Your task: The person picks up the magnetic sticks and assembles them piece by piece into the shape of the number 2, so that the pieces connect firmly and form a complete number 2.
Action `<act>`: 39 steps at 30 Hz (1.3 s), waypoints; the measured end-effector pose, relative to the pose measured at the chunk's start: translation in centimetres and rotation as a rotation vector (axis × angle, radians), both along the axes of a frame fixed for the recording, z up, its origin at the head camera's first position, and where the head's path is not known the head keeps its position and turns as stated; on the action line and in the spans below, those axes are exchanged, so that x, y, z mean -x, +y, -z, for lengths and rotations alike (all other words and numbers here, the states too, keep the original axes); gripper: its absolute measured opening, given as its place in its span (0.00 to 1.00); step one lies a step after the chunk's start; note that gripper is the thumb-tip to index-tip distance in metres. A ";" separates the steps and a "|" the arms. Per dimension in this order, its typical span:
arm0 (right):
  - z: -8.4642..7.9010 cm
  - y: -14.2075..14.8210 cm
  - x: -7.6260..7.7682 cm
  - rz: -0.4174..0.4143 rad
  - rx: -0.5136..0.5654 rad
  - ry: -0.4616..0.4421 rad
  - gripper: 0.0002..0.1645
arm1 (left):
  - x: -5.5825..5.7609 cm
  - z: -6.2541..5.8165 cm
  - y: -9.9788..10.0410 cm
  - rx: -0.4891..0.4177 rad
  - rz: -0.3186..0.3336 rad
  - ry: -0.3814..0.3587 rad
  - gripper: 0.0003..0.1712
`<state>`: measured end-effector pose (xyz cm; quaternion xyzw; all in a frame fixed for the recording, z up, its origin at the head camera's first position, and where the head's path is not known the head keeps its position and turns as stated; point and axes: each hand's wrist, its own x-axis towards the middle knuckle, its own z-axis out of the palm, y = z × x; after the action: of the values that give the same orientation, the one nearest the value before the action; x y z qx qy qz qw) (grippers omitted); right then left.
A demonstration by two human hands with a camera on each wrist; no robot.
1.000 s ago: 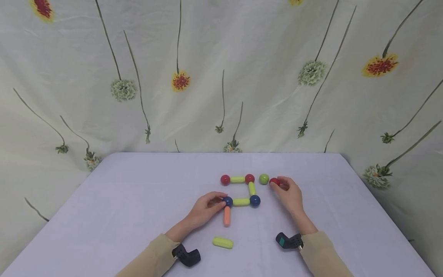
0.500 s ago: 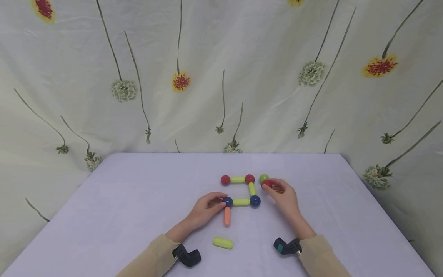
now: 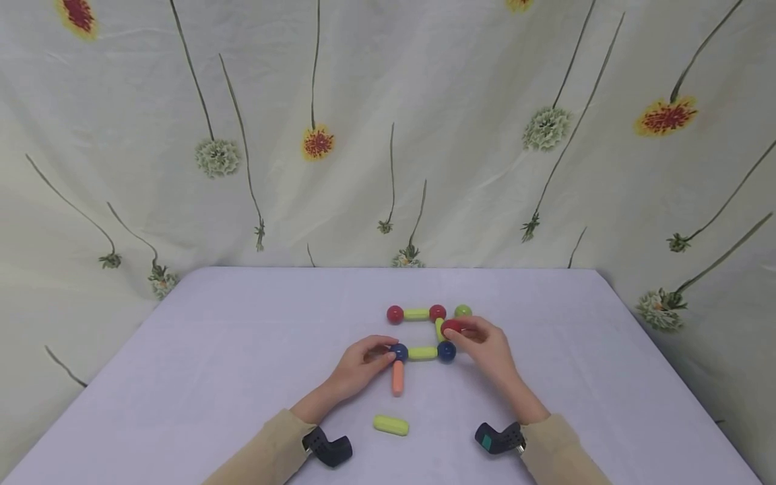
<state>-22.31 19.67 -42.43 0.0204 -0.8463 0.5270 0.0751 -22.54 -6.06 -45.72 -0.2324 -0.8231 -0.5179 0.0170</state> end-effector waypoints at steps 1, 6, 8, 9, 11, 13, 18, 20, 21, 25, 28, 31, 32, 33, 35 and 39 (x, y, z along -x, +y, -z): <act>0.0 -0.1 0.0 -0.005 0.005 -0.003 0.29 | 0.0 0.0 0.0 0.001 -0.003 0.000 0.16; -0.3 -0.5 -0.3 -0.035 0.005 0.005 0.27 | 0.0 0.0 0.0 0.005 -0.016 -0.011 0.17; -0.3 -0.6 -0.4 -0.055 0.010 0.013 0.26 | 0.0 0.0 0.1 0.007 -0.021 -0.008 0.17; -0.4 -0.7 -0.5 -0.068 0.015 0.014 0.26 | 0.0 0.0 0.1 0.007 -0.023 -0.006 0.17; -0.4 -0.8 -0.6 -0.097 0.029 0.014 0.25 | 0.0 -0.1 0.1 0.001 -0.029 -0.006 0.17; -0.5 -0.9 -0.7 -0.129 0.041 0.014 0.24 | 0.0 -0.1 0.1 -0.006 -0.034 -0.007 0.17; -0.7 -1.2 -1.1 -0.205 0.030 0.015 0.23 | 0.0 -0.1 0.1 -0.019 -0.039 0.000 0.16; -0.6 -1.3 -1.1 -0.249 0.023 0.018 0.22 | 0.0 -0.1 0.1 -0.016 -0.047 0.002 0.16; -0.7 -1.3 -1.2 -0.273 0.024 0.016 0.22 | 0.1 -0.1 0.1 -0.016 -0.053 0.003 0.16; -0.6 -1.6 -1.4 -0.380 0.023 0.024 0.22 | 0.0 -0.2 0.0 -0.009 -0.076 0.005 0.16; -0.5 -1.8 -1.5 -0.457 0.033 0.023 0.21 | 0.0 -0.3 0.0 -0.010 -0.078 0.007 0.16; -0.2 -2.1 -1.5 -0.530 0.048 0.019 0.21 | 0.0 -0.3 0.0 -0.009 -0.075 0.009 0.16; -0.1 -2.2 -1.5 -0.552 0.054 0.014 0.20 | 0.0 -0.3 0.0 -0.011 -0.074 0.008 0.16; 0.0 -2.2 -1.5 -0.571 0.057 0.007 0.20 | 0.0 -0.3 0.0 -0.011 -0.073 0.009 0.16; 0.2 -2.4 -1.6 -0.608 0.063 -0.006 0.20 | 0.0 -0.3 0.0 -0.013 -0.072 0.008 0.16; 0.3 -2.6 -1.9 -0.670 0.066 -0.052 0.21 | 0.0 -0.3 0.0 -0.007 -0.073 0.009 0.15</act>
<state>-20.44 17.03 -42.74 0.2816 -0.7767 0.5497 -0.1235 -22.55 -6.10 -45.46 -0.2045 -0.8292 -0.5187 0.0405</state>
